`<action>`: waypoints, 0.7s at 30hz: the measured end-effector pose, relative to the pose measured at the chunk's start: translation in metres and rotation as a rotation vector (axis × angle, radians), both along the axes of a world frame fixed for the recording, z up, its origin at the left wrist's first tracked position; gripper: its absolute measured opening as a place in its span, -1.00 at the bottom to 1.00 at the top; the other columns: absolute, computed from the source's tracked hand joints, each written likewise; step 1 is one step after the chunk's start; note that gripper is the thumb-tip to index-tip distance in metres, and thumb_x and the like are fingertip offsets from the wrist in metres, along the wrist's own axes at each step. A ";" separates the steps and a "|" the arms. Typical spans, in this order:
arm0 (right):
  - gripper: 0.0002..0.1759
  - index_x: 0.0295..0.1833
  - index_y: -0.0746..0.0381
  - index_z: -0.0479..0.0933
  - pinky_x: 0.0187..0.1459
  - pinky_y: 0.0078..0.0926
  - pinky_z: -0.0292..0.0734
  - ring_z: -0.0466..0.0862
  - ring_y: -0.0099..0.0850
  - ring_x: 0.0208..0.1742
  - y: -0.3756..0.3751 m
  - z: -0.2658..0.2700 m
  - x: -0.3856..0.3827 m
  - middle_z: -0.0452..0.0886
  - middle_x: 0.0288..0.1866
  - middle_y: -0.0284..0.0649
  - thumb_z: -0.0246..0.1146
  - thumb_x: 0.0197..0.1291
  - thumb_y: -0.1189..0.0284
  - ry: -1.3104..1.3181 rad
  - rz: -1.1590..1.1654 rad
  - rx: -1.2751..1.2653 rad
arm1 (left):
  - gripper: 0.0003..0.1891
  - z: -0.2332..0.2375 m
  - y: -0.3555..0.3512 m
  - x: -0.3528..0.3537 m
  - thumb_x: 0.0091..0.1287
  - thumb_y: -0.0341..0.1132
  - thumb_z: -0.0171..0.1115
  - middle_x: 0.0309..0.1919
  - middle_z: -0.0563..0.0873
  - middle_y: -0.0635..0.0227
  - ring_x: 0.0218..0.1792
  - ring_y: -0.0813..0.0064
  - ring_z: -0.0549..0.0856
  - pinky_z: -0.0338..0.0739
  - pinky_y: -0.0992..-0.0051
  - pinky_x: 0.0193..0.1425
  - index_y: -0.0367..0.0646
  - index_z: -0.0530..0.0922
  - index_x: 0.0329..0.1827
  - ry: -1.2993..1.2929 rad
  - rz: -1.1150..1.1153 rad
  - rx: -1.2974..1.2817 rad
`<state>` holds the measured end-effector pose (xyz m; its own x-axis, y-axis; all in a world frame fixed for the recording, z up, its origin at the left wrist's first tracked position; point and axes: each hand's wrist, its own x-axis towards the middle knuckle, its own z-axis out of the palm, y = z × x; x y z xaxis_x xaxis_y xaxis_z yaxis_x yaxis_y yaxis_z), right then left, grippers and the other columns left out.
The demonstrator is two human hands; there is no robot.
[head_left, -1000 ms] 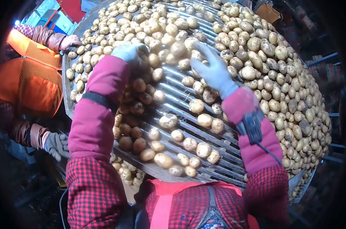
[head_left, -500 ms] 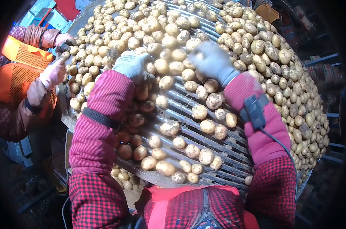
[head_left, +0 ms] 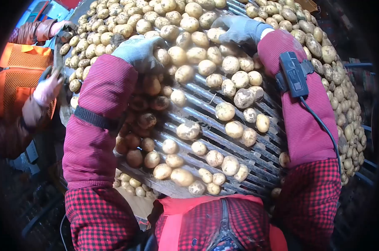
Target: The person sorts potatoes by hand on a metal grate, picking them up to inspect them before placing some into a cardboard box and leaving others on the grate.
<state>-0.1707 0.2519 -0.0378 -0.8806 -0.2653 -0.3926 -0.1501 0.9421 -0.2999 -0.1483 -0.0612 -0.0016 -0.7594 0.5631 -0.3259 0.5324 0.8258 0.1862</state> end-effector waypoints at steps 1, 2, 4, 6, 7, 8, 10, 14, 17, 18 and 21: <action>-0.22 0.40 0.12 0.55 0.32 -0.24 0.55 0.68 -0.18 0.28 -0.013 0.017 0.012 0.68 0.30 -0.04 0.42 0.14 -0.07 -0.099 -0.100 -0.056 | -0.37 0.002 0.002 0.001 0.09 -0.01 0.55 0.16 0.72 0.12 0.25 0.04 0.67 0.59 0.19 0.32 0.12 0.63 0.27 -0.014 -0.003 -0.004; -0.21 0.40 0.12 0.55 0.32 -0.24 0.55 0.68 -0.17 0.27 -0.017 0.012 0.011 0.68 0.29 -0.04 0.42 0.12 -0.08 -0.079 -0.098 0.030 | -0.36 0.003 0.004 0.000 0.08 -0.02 0.56 0.17 0.72 0.12 0.25 0.04 0.67 0.59 0.19 0.32 0.12 0.63 0.28 -0.036 0.003 -0.004; -0.18 0.39 0.12 0.55 0.32 -0.24 0.54 0.68 -0.15 0.27 -0.029 0.007 0.007 0.70 0.27 -0.05 0.44 0.09 -0.11 -0.037 -0.085 0.203 | -0.34 0.004 0.004 -0.003 0.06 -0.04 0.58 0.19 0.72 0.12 0.26 0.03 0.67 0.59 0.19 0.32 0.12 0.62 0.29 -0.077 0.026 -0.002; -0.15 0.40 0.11 0.55 0.32 -0.22 0.55 0.68 -0.10 0.29 -0.033 0.007 0.013 0.69 0.27 -0.01 0.44 0.04 -0.11 0.013 -0.054 0.242 | -0.31 0.006 0.007 -0.006 0.04 -0.07 0.60 0.20 0.72 0.11 0.27 0.04 0.67 0.59 0.19 0.32 0.13 0.62 0.31 -0.115 0.012 -0.028; -0.15 0.40 0.11 0.55 0.32 -0.22 0.55 0.67 -0.09 0.29 -0.031 0.007 0.017 0.69 0.27 0.00 0.44 0.04 -0.11 0.019 -0.054 0.221 | -0.30 0.012 0.009 -0.006 0.03 -0.09 0.60 0.21 0.72 0.11 0.28 0.04 0.67 0.60 0.19 0.32 0.13 0.61 0.32 -0.128 0.007 -0.036; -0.16 0.40 0.12 0.55 0.32 -0.22 0.55 0.67 -0.08 0.30 -0.030 0.009 0.019 0.69 0.27 0.00 0.44 0.04 -0.10 0.029 -0.049 0.202 | -0.27 0.017 0.012 -0.001 0.01 -0.13 0.62 0.21 0.72 0.10 0.28 0.04 0.67 0.61 0.18 0.31 0.14 0.61 0.35 -0.125 0.051 -0.058; -0.19 0.34 0.14 0.58 0.30 -0.20 0.56 0.68 -0.02 0.25 -0.031 0.012 0.035 0.70 0.23 0.04 0.42 0.05 -0.10 -0.017 -0.051 0.014 | -0.26 0.015 0.008 -0.005 0.00 -0.12 0.63 0.22 0.71 0.10 0.27 0.04 0.67 0.60 0.17 0.32 0.15 0.62 0.35 -0.192 0.069 -0.020; -0.15 0.37 0.21 0.55 0.29 -0.21 0.56 0.70 -0.04 0.24 -0.040 0.016 0.073 0.69 0.21 0.10 0.43 0.07 -0.12 -0.027 0.059 0.019 | -0.13 0.003 0.003 -0.003 -0.16 -0.17 0.70 0.15 0.72 -0.08 0.22 -0.10 0.68 0.59 0.10 0.25 0.16 0.58 0.37 -0.129 0.061 0.052; -0.20 0.36 0.23 0.56 0.26 -0.28 0.57 0.72 -0.22 0.20 -0.033 0.006 0.078 0.73 0.15 -0.01 0.47 0.14 -0.06 0.045 -0.080 -0.346 | -0.17 -0.009 0.002 -0.007 -0.13 -0.14 0.69 0.12 0.73 -0.04 0.20 -0.10 0.69 0.60 0.10 0.25 0.15 0.60 0.34 -0.063 0.058 0.074; -0.21 0.37 0.25 0.55 0.25 -0.31 0.58 0.71 -0.29 0.18 -0.034 0.002 0.072 0.74 0.15 -0.05 0.48 0.17 -0.04 0.043 -0.188 -0.558 | -0.20 -0.016 -0.002 -0.009 -0.11 -0.13 0.68 0.11 0.73 -0.04 0.19 -0.10 0.69 0.60 0.10 0.25 0.14 0.60 0.33 -0.040 0.045 0.086; -0.23 0.37 0.30 0.55 0.20 -0.40 0.61 0.73 -0.36 0.09 -0.057 0.014 0.019 0.74 0.14 -0.06 0.51 0.20 0.03 0.251 -0.221 -0.569 | -0.23 -0.020 -0.006 -0.007 -0.05 -0.10 0.66 0.09 0.73 -0.04 0.17 -0.11 0.69 0.61 0.09 0.23 0.12 0.60 0.33 0.022 -0.008 0.178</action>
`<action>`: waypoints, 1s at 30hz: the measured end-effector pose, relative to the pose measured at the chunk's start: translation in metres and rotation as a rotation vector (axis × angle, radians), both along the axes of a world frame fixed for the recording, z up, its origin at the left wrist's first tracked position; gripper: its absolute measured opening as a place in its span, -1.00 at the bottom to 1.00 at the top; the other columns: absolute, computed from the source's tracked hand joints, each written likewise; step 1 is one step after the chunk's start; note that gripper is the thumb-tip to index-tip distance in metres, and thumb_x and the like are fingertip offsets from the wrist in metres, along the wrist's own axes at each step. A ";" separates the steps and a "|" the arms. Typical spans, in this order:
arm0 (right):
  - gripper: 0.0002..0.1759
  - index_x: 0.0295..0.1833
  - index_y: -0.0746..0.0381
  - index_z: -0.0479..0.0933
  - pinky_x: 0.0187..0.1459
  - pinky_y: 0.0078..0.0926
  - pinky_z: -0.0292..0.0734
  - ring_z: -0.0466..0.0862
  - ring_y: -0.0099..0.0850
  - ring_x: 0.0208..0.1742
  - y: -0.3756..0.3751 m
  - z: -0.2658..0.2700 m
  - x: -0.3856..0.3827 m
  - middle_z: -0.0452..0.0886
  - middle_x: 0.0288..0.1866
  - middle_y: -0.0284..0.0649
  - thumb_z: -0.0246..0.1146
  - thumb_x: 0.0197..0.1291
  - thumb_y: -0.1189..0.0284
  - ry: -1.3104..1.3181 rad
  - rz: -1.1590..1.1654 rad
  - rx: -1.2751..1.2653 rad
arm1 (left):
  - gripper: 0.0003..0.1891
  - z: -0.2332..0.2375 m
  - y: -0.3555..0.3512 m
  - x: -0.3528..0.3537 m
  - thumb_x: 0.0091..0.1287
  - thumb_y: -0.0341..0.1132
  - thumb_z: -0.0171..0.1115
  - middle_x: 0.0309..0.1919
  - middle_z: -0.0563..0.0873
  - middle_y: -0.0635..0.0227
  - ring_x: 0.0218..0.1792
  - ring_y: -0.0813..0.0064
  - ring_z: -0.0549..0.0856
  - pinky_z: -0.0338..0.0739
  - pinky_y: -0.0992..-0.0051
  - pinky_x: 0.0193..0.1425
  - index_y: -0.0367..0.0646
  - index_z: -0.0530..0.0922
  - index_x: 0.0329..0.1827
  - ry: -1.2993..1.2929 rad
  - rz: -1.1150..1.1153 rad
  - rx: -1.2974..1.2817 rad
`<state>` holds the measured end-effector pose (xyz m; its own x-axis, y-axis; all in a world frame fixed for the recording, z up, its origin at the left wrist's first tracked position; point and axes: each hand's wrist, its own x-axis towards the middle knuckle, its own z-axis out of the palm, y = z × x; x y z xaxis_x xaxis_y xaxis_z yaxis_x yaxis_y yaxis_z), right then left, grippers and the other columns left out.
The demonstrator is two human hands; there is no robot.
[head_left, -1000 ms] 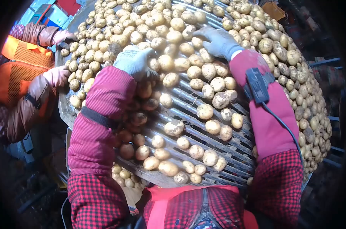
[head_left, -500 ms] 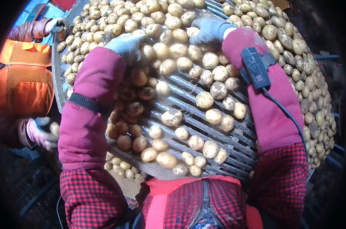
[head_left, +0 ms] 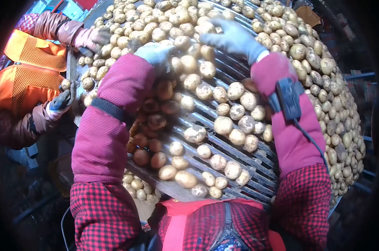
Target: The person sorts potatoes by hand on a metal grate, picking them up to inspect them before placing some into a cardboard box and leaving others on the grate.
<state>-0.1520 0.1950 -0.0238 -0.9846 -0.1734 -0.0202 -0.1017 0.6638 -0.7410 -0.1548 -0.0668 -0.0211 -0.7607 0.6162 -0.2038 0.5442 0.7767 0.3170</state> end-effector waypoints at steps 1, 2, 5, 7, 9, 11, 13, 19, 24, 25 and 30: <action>-0.23 0.37 0.30 0.56 0.18 -0.40 0.61 0.74 -0.36 0.07 -0.005 -0.008 -0.027 0.74 0.14 -0.08 0.52 0.19 0.03 0.065 0.076 0.158 | -0.23 0.000 -0.001 -0.001 -0.04 -0.10 0.65 0.08 0.73 -0.04 0.17 -0.12 0.69 0.61 0.09 0.23 0.12 0.59 0.34 -0.003 -0.010 0.000; -0.25 0.34 0.31 0.58 0.17 -0.40 0.62 0.74 -0.36 0.06 -0.017 -0.009 -0.036 0.75 0.12 -0.08 0.52 0.19 0.03 0.039 0.096 0.248 | -0.23 0.000 -0.002 -0.001 -0.03 -0.09 0.64 0.08 0.73 -0.04 0.17 -0.12 0.69 0.61 0.09 0.22 0.12 0.58 0.35 -0.004 -0.017 0.000; -0.37 0.20 0.32 0.67 0.11 -0.39 0.64 0.75 -0.37 0.02 -0.032 -0.013 -0.062 0.79 0.01 -0.11 0.50 0.21 0.04 -0.157 0.176 0.176 | -0.24 0.004 -0.002 -0.004 0.01 -0.07 0.63 0.06 0.72 -0.05 0.16 -0.11 0.69 0.62 0.08 0.20 0.14 0.57 0.36 -0.034 -0.041 -0.067; -0.42 0.12 0.30 0.70 0.11 -0.39 0.62 0.73 -0.39 0.01 -0.028 -0.013 -0.065 0.79 -0.05 -0.15 0.47 0.24 0.02 -0.377 0.242 -0.023 | -0.24 -0.002 -0.001 -0.006 0.01 -0.07 0.63 0.07 0.72 -0.05 0.16 -0.11 0.69 0.62 0.07 0.21 0.16 0.57 0.36 0.000 -0.042 -0.062; -0.39 0.13 0.34 0.67 -0.01 -0.36 0.64 0.71 -0.37 -0.03 -0.026 0.003 -0.060 0.77 -0.05 -0.12 0.55 0.17 0.07 -0.353 0.292 0.218 | -0.35 0.004 0.002 -0.006 0.11 -0.12 0.54 0.09 0.73 0.01 0.18 -0.04 0.70 0.61 0.12 0.25 0.15 0.60 0.34 -0.125 0.064 -0.032; -0.38 0.13 0.32 0.67 -0.05 -0.31 0.66 0.72 -0.34 -0.07 -0.017 0.019 -0.040 0.76 -0.01 -0.08 0.51 0.20 0.02 -0.453 0.328 0.150 | -0.52 0.009 0.006 0.000 0.29 -0.21 0.39 0.15 0.75 0.11 0.21 0.07 0.72 0.60 0.19 0.32 0.08 0.66 0.31 0.011 0.030 -0.147; -0.64 0.00 0.19 0.70 -0.12 -0.56 0.53 0.65 -0.57 -0.13 -0.007 0.021 -0.021 0.74 -0.16 -0.34 0.37 0.37 0.11 -0.631 0.322 0.033 | -0.49 0.009 0.005 -0.002 0.26 -0.13 0.42 0.14 0.76 0.12 0.22 0.07 0.72 0.59 0.19 0.33 0.11 0.67 0.31 0.009 0.004 -0.185; -0.67 -0.13 0.16 0.66 -0.14 -0.57 0.51 0.64 -0.56 -0.19 -0.001 0.004 0.008 0.67 -0.26 -0.39 0.35 0.39 0.09 -0.563 0.179 -0.502 | -0.36 0.014 0.009 0.002 0.15 -0.06 0.52 0.23 0.72 0.12 0.24 0.05 0.71 0.59 0.21 0.36 0.12 0.63 0.36 -0.012 0.084 -0.205; -0.65 -0.30 0.20 0.54 -0.20 -0.46 0.54 0.62 -0.46 -0.30 0.015 -0.001 0.044 0.57 -0.36 -0.36 0.26 0.45 0.15 -0.695 0.222 -0.813 | -0.26 0.024 0.010 0.009 0.02 -0.03 0.60 0.23 0.72 0.12 0.26 0.03 0.69 0.59 0.22 0.36 0.14 0.62 0.37 -0.044 0.124 -0.189; -0.67 -0.26 0.20 0.57 -0.18 -0.46 0.56 0.61 -0.46 -0.32 0.013 0.005 0.065 0.59 -0.32 -0.35 0.28 0.43 0.16 -0.674 0.128 -0.860 | -0.25 0.026 0.011 0.013 0.00 -0.03 0.61 0.23 0.71 0.13 0.26 0.03 0.69 0.59 0.22 0.36 0.15 0.62 0.37 -0.042 0.130 -0.191; -0.30 0.19 0.19 0.59 0.26 -0.46 0.66 0.74 -0.37 0.01 0.039 -0.006 0.123 0.74 0.00 -0.14 0.56 0.11 -0.07 -0.552 -0.356 -1.126 | -0.12 0.036 0.007 0.032 -0.13 -0.17 0.66 0.32 0.60 0.24 0.36 -0.01 0.55 0.47 0.18 0.47 0.27 0.57 0.42 -0.086 0.166 -0.112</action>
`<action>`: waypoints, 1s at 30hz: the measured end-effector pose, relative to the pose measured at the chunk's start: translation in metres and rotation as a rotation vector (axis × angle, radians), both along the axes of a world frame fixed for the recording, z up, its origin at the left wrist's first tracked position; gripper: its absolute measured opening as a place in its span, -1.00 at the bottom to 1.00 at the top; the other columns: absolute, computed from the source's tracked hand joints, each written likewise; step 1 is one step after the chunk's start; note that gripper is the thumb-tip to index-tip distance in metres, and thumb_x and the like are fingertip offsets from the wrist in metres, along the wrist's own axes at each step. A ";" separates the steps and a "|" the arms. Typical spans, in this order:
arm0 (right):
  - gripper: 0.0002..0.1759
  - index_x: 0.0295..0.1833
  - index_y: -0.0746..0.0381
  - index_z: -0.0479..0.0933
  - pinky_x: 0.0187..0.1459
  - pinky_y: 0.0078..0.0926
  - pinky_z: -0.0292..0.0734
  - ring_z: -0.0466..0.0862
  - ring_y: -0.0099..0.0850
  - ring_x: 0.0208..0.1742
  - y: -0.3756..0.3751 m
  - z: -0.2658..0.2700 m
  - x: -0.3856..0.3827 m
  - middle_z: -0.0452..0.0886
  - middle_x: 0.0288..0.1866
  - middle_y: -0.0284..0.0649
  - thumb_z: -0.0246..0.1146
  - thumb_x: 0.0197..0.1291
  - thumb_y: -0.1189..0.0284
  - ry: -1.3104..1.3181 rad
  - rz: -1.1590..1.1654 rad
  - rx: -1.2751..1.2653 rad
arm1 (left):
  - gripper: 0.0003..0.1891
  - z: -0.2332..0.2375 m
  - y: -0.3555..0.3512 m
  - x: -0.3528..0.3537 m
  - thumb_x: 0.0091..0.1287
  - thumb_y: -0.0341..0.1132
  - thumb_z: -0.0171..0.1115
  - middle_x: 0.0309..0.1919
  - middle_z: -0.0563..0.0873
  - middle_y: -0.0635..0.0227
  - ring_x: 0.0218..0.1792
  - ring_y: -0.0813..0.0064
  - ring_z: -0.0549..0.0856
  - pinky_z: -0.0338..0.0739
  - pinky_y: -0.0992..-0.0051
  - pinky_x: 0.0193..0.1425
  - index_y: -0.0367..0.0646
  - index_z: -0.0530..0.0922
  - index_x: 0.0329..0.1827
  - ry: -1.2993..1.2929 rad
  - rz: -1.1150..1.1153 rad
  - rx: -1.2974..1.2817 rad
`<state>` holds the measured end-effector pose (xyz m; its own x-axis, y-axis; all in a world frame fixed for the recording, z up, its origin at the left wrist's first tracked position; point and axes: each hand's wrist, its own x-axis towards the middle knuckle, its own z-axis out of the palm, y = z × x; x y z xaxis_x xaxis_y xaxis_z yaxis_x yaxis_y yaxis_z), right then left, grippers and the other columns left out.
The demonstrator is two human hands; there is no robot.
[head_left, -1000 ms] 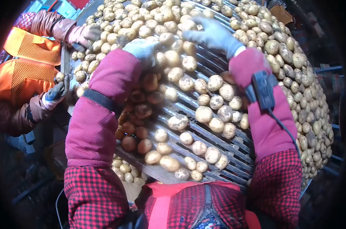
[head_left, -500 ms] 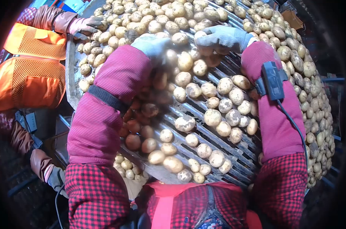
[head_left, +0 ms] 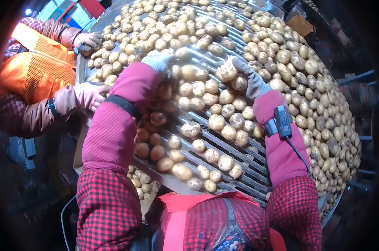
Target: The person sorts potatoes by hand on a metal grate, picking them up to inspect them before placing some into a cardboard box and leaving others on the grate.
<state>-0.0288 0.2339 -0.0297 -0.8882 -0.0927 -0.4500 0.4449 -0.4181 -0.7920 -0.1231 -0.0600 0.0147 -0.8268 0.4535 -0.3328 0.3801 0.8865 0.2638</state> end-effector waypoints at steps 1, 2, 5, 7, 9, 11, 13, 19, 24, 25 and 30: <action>-0.23 0.23 0.19 0.57 0.21 -0.43 0.69 0.75 -0.32 0.00 0.007 -0.002 0.006 0.74 0.02 -0.11 0.56 0.08 -0.11 0.034 0.017 -0.040 | -0.15 0.006 -0.002 0.001 -0.10 -0.17 0.65 0.30 0.57 0.10 0.36 -0.02 0.54 0.49 0.19 0.45 0.26 0.57 0.41 -0.060 -0.045 0.017; -0.16 0.27 0.20 0.54 0.16 -0.40 0.71 0.76 -0.28 -0.01 0.014 -0.005 0.012 0.73 0.05 -0.07 0.56 0.05 -0.16 0.068 0.035 -0.080 | -0.19 0.005 -0.005 0.003 -0.07 -0.16 0.63 0.27 0.55 0.03 0.34 -0.01 0.56 0.51 0.19 0.43 0.24 0.59 0.39 -0.096 0.011 0.067; -0.27 0.20 0.21 0.54 -0.04 -0.25 0.76 0.75 -0.17 -0.03 -0.001 0.031 0.052 0.69 0.08 -0.02 0.38 0.20 -0.19 0.264 0.046 -0.105 | -0.36 -0.028 -0.024 0.005 0.09 -0.13 0.52 0.20 0.54 -0.06 0.23 0.05 0.66 0.55 0.22 0.37 0.17 0.64 0.34 -0.151 0.132 0.454; -0.50 0.17 0.18 0.54 -0.17 -0.24 0.78 0.74 -0.13 -0.06 -0.009 0.037 0.066 0.65 0.15 0.02 0.19 0.48 -0.03 0.378 0.034 -0.402 | -0.38 -0.024 -0.034 0.037 0.19 -0.18 0.46 0.24 0.59 0.13 0.23 0.25 0.64 0.56 0.31 0.33 0.09 0.61 0.39 -0.285 0.159 0.868; -0.46 0.21 0.19 0.51 -0.27 -0.18 0.77 0.74 -0.09 -0.14 -0.014 0.038 0.084 0.65 0.13 0.03 0.18 0.47 -0.05 0.298 0.038 -0.248 | -0.36 -0.013 -0.035 0.081 0.30 -0.25 0.41 0.25 0.64 0.28 0.22 0.43 0.63 0.58 0.40 0.26 -0.03 0.51 0.49 -0.434 0.151 1.247; -0.43 0.22 0.22 0.51 -0.21 -0.17 0.76 0.75 -0.12 -0.10 -0.031 0.043 0.107 0.67 0.14 0.01 0.20 0.45 -0.07 0.254 0.053 -0.250 | -0.32 -0.002 -0.031 0.132 0.34 -0.21 0.40 0.14 0.67 0.32 0.01 0.50 0.68 0.62 0.46 0.08 -0.04 0.43 0.55 -0.542 0.214 1.442; -0.37 0.26 0.25 0.51 -0.05 -0.20 0.75 0.75 -0.19 0.03 -0.064 0.036 0.120 0.69 0.15 -0.01 0.22 0.44 -0.09 0.308 0.050 -0.361 | -0.27 -0.002 -0.036 0.172 0.37 -0.15 0.37 -0.07 0.65 0.37 -0.20 0.56 0.64 0.56 0.49 -0.10 -0.09 0.35 0.59 -0.705 0.247 1.579; -0.25 0.39 0.26 0.47 0.11 -0.23 0.68 0.72 -0.24 0.14 -0.150 0.018 0.153 0.71 0.15 -0.06 0.23 0.41 -0.15 0.337 0.194 -0.514 | -0.25 -0.027 -0.088 0.264 0.41 -0.17 0.32 0.10 0.63 0.22 -0.15 0.48 0.62 0.61 0.41 -0.15 -0.05 0.24 0.64 -0.762 0.476 1.901; -0.19 0.42 0.27 0.45 0.14 -0.21 0.63 0.70 -0.24 0.18 -0.215 0.035 0.173 0.72 0.13 -0.10 0.28 0.37 -0.16 0.020 0.577 -0.541 | -0.23 -0.038 -0.135 0.322 0.42 -0.30 0.31 0.19 0.66 0.14 -0.32 0.59 0.70 0.75 0.43 -0.21 -0.12 0.18 0.66 -0.401 0.790 2.083; -0.22 0.35 0.26 0.51 0.06 -0.26 0.63 0.71 -0.28 0.11 -0.231 0.031 0.176 0.73 0.03 -0.14 0.29 0.35 -0.19 0.018 0.572 -0.439 | -0.24 -0.042 -0.149 0.335 0.42 -0.32 0.31 0.14 0.68 0.16 -0.39 0.60 0.67 0.69 0.49 -0.31 -0.11 0.19 0.66 -0.339 0.821 2.051; -0.48 0.02 0.16 0.61 -0.13 -0.51 0.49 0.60 -0.49 -0.18 -0.311 0.018 0.201 0.65 -0.22 -0.33 0.29 0.36 -0.11 -0.012 0.672 -0.214 | -0.30 -0.062 -0.213 0.383 0.46 -0.36 0.28 0.01 0.72 0.24 -0.39 0.65 0.61 0.55 0.62 -0.40 -0.10 0.23 0.64 -0.058 0.983 1.933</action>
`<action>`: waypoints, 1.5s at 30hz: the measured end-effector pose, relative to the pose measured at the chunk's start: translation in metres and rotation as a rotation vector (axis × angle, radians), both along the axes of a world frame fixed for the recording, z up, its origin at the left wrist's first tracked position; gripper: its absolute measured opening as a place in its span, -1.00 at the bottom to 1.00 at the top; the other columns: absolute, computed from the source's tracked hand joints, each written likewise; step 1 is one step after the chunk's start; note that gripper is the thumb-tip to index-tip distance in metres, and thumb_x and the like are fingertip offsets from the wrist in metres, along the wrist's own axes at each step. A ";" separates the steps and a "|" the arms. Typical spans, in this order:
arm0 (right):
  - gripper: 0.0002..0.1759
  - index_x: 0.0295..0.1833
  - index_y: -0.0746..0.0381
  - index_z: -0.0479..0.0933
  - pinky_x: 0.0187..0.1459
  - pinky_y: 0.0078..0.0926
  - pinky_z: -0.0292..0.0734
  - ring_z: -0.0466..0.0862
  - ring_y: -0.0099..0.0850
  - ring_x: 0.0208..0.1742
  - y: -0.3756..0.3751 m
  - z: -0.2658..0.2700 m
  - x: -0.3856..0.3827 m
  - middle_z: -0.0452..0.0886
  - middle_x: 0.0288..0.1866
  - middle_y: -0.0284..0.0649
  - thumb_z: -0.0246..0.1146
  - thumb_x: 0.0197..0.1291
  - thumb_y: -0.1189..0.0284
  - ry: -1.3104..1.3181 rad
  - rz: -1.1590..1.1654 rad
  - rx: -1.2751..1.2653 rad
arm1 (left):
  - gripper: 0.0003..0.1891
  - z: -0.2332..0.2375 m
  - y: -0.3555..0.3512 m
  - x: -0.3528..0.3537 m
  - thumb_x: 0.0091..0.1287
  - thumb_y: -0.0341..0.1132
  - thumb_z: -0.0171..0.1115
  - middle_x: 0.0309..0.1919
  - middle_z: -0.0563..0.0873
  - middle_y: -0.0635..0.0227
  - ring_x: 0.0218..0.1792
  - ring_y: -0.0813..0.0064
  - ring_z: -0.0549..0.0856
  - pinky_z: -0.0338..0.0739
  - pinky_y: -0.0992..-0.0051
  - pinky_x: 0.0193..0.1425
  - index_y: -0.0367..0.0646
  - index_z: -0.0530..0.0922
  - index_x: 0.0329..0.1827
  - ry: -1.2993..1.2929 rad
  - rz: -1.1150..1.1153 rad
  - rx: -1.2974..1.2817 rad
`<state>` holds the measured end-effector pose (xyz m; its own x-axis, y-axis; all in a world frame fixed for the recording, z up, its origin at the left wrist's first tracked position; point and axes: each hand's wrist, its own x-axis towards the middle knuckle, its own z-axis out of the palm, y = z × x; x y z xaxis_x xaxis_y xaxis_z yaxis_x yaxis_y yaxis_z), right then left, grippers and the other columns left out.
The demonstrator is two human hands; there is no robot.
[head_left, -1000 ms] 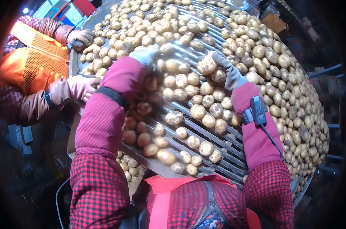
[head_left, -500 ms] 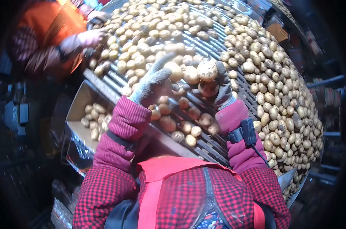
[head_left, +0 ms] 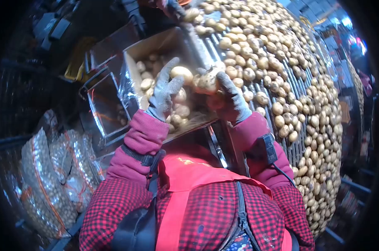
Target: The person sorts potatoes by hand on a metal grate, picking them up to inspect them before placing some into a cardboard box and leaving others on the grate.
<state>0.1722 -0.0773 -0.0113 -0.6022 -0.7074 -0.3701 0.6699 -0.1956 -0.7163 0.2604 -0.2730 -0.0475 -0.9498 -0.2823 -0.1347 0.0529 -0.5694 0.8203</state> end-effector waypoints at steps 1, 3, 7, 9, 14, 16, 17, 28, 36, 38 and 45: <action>-0.55 -0.07 0.14 0.62 -0.20 -0.54 0.44 0.55 -0.55 -0.25 -0.016 0.000 0.003 0.62 -0.27 -0.38 0.28 0.38 -0.06 0.017 0.021 0.051 | -0.32 -0.002 -0.009 0.009 0.49 -0.33 0.27 0.01 0.70 0.28 -0.22 0.63 0.66 0.59 0.63 -0.29 -0.12 0.24 0.64 0.004 0.011 0.001; -0.64 -0.17 0.14 0.62 -0.22 -0.57 0.41 0.51 -0.60 -0.28 -0.043 -0.001 0.004 0.59 -0.30 -0.43 0.24 0.41 0.05 0.135 0.078 0.096 | -0.41 -0.008 -0.024 0.013 0.55 -0.33 0.18 -0.08 0.72 0.27 -0.36 0.61 0.65 0.58 0.63 -0.36 -0.10 0.29 0.62 -0.030 0.094 0.095; -0.70 -0.09 0.14 0.60 -0.12 -0.57 0.45 0.53 -0.55 -0.21 -0.073 -0.012 0.005 0.61 -0.19 -0.39 0.18 0.43 0.13 0.215 0.040 0.103 | -0.51 -0.022 -0.039 0.022 0.62 -0.14 0.12 0.11 0.70 0.20 -0.08 0.28 0.82 0.81 0.35 -0.15 0.01 0.41 0.56 -0.073 0.248 0.153; -0.56 0.13 0.11 0.56 -0.04 -0.52 0.48 0.56 -0.45 -0.14 -0.072 -0.011 0.009 0.63 -0.05 -0.33 0.18 0.42 0.00 -0.005 -0.052 0.019 | -0.51 -0.018 -0.043 0.030 0.59 0.01 0.14 0.07 0.72 0.23 -0.18 0.30 0.82 0.81 0.35 -0.23 0.02 0.48 0.48 -0.162 0.218 0.116; -0.21 0.41 0.06 0.44 0.23 -0.16 0.48 0.59 -0.20 0.11 -0.049 -0.020 0.007 0.59 0.16 -0.21 0.18 0.32 -0.29 -0.141 -0.037 -0.057 | -0.44 -0.027 -0.046 0.023 0.53 0.21 0.13 0.01 0.72 0.24 -0.33 0.34 0.77 0.75 0.39 -0.35 0.02 0.54 0.37 -0.377 0.257 0.227; -0.24 0.40 0.12 0.44 0.30 -0.05 0.47 0.60 -0.18 0.14 -0.040 -0.022 0.010 0.60 0.17 -0.15 0.15 0.39 -0.26 -0.237 -0.010 -0.092 | -0.43 -0.021 -0.044 0.021 0.53 0.21 0.12 0.03 0.72 0.18 -0.34 0.35 0.75 0.74 0.41 -0.34 0.03 0.51 0.40 -0.440 0.215 0.216; -0.18 0.45 0.16 0.39 0.34 0.01 0.47 0.56 -0.14 0.25 -0.037 -0.029 0.012 0.55 0.28 -0.11 0.11 0.40 -0.28 -0.257 -0.027 -0.121 | -0.44 -0.016 -0.042 0.021 0.55 0.18 0.11 0.06 0.72 0.12 -0.34 0.35 0.75 0.74 0.42 -0.32 0.05 0.48 0.44 -0.488 0.185 0.246; -0.31 0.37 0.17 0.44 -0.20 -0.37 0.69 0.77 -0.24 -0.07 -0.050 -0.030 0.030 0.71 0.11 -0.10 0.06 0.51 -0.19 -0.239 0.381 0.012 | -0.20 -0.014 -0.034 0.072 0.54 0.05 0.25 0.53 0.40 0.19 0.47 0.34 0.46 0.32 0.36 0.58 -0.25 0.19 0.65 -0.082 -0.372 0.116; -0.24 0.52 0.17 0.37 0.06 -0.52 0.56 0.62 -0.49 0.10 -0.144 -0.002 0.055 0.65 0.12 -0.20 0.28 0.43 -0.08 0.312 0.715 0.266 | -0.46 -0.122 -0.056 0.140 0.62 -0.07 0.12 0.20 0.62 0.20 0.08 0.42 0.69 0.68 0.42 0.10 -0.13 0.32 0.52 0.273 0.129 0.083; -0.23 0.61 0.17 0.27 0.10 -0.48 0.59 0.62 -0.40 0.21 -0.178 -0.007 0.059 0.60 0.29 -0.12 0.28 0.46 0.03 0.600 0.751 0.231 | -0.57 -0.005 -0.072 0.150 0.68 0.00 -0.06 0.08 0.73 0.19 0.01 0.28 0.79 0.74 0.28 0.12 -0.06 0.45 0.40 -0.108 0.411 -0.227; -0.31 0.59 0.19 0.29 0.08 -0.45 0.65 0.64 -0.44 0.19 -0.160 -0.012 0.065 0.59 0.30 -0.13 0.29 0.49 0.17 0.346 0.634 0.197 | -0.26 -0.076 -0.160 0.204 0.44 0.09 0.30 0.48 0.45 0.15 0.31 -0.02 0.59 0.53 0.00 0.32 0.13 0.27 0.62 -0.561 0.890 0.190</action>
<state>0.2375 -0.2371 -0.0235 -0.2057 -0.8979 -0.3893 0.3419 0.3068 -0.8883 0.4642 -0.4327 -0.1234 -0.2012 -0.7718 -0.6032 0.1553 -0.6332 0.7583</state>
